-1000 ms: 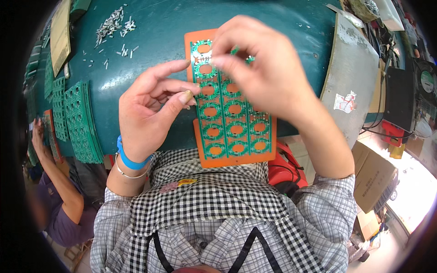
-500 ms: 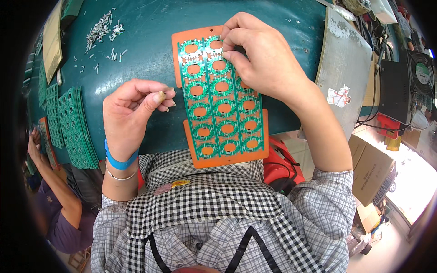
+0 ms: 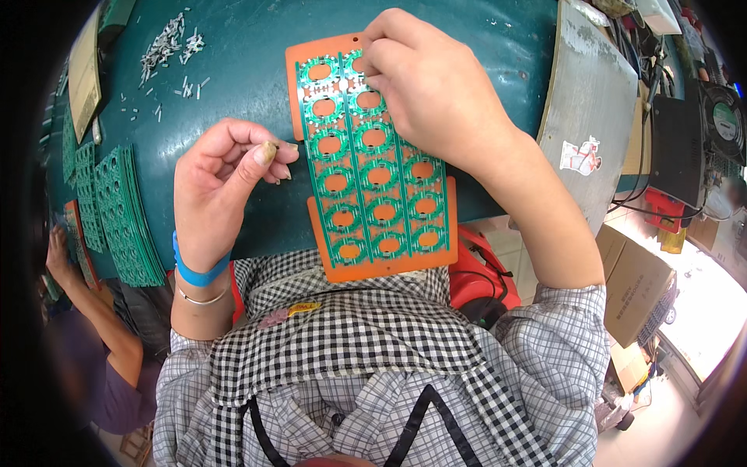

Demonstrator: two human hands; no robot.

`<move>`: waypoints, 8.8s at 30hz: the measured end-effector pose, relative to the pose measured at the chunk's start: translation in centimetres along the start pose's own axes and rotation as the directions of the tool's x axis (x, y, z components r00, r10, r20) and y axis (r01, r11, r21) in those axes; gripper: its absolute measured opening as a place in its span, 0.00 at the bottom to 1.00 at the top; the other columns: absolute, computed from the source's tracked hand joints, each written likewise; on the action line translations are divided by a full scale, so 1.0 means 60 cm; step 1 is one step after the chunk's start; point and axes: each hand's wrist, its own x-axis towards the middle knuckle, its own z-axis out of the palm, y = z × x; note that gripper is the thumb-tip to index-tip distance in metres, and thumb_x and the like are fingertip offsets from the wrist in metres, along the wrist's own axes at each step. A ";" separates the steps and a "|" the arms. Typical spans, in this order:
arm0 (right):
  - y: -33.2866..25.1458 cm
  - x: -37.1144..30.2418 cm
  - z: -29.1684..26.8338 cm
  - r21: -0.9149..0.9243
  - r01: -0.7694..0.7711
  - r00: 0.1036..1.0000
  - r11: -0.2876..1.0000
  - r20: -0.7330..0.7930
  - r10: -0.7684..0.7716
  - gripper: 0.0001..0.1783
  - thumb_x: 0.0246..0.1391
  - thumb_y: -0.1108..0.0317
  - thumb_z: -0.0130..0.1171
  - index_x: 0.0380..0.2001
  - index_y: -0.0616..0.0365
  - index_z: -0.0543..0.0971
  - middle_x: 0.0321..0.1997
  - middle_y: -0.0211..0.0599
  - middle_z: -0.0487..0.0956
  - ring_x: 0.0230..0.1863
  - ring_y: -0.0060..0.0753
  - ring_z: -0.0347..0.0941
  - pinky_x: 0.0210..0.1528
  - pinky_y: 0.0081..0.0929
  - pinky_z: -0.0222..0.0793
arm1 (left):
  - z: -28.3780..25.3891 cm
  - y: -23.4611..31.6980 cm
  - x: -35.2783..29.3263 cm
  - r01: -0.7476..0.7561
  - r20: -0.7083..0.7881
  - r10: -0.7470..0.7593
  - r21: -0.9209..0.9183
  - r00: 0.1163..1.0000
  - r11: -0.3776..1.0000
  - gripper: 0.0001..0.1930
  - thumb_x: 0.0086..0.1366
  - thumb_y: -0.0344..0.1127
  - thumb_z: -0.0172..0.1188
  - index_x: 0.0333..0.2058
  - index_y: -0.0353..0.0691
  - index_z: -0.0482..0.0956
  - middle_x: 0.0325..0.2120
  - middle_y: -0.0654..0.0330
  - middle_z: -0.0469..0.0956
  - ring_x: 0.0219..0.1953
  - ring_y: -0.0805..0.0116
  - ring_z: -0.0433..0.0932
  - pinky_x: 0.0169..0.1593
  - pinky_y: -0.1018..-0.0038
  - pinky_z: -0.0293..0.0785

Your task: The person inserts small components into holes on a circuit board mounted on a fixture by hand. The person then moves a metal plate, moves a stack of circuit boards, places another circuit board onto the fixture, and inserts small components into it.

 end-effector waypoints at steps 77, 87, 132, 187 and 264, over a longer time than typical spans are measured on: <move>-0.025 -0.038 0.002 0.102 0.017 1.000 0.995 -0.002 -0.017 0.09 0.39 0.79 0.67 0.27 0.62 0.78 0.36 0.36 0.76 0.39 0.43 0.77 0.37 0.35 0.75 | -0.011 -0.005 -0.004 0.028 -0.004 -0.029 -0.163 1.000 0.986 0.07 0.65 0.25 0.61 0.41 0.30 0.80 0.32 0.58 0.83 0.32 0.76 0.80 0.36 0.82 0.76; -0.072 -0.035 -0.022 0.226 0.093 0.995 0.970 -0.053 -0.084 0.15 0.34 0.78 0.71 0.30 0.61 0.79 0.38 0.38 0.77 0.39 0.39 0.75 0.37 0.32 0.73 | 0.020 -0.011 -0.010 0.074 -0.023 -0.084 -0.275 0.996 0.958 0.09 0.66 0.25 0.61 0.43 0.31 0.79 0.32 0.55 0.83 0.31 0.73 0.79 0.35 0.80 0.75; -0.047 -0.082 -0.008 0.241 -0.073 0.997 0.968 -0.015 0.079 0.08 0.39 0.81 0.68 0.25 0.62 0.79 0.35 0.34 0.77 0.38 0.38 0.76 0.39 0.30 0.73 | 0.010 -0.021 -0.029 0.078 -0.049 -0.097 -0.300 0.994 0.951 0.09 0.67 0.27 0.60 0.44 0.31 0.79 0.34 0.53 0.83 0.29 0.74 0.76 0.34 0.80 0.72; -0.062 -0.113 -0.026 0.376 -0.072 0.997 0.924 0.051 0.057 0.07 0.39 0.82 0.64 0.23 0.63 0.76 0.37 0.36 0.77 0.37 0.38 0.73 0.39 0.30 0.70 | -0.169 -0.038 0.078 0.081 -0.307 0.398 0.866 0.864 0.493 0.08 0.62 0.35 0.66 0.33 0.36 0.81 0.26 0.59 0.82 0.26 0.72 0.78 0.33 0.76 0.74; -0.093 -0.147 -0.022 0.342 -0.042 0.994 0.939 0.111 0.004 0.08 0.39 0.79 0.66 0.24 0.62 0.76 0.37 0.36 0.76 0.38 0.40 0.73 0.42 0.35 0.70 | 0.013 0.002 -0.058 -0.064 -0.029 0.061 -0.104 0.998 0.993 0.12 0.61 0.21 0.64 0.44 0.29 0.78 0.35 0.52 0.84 0.41 0.68 0.83 0.46 0.77 0.78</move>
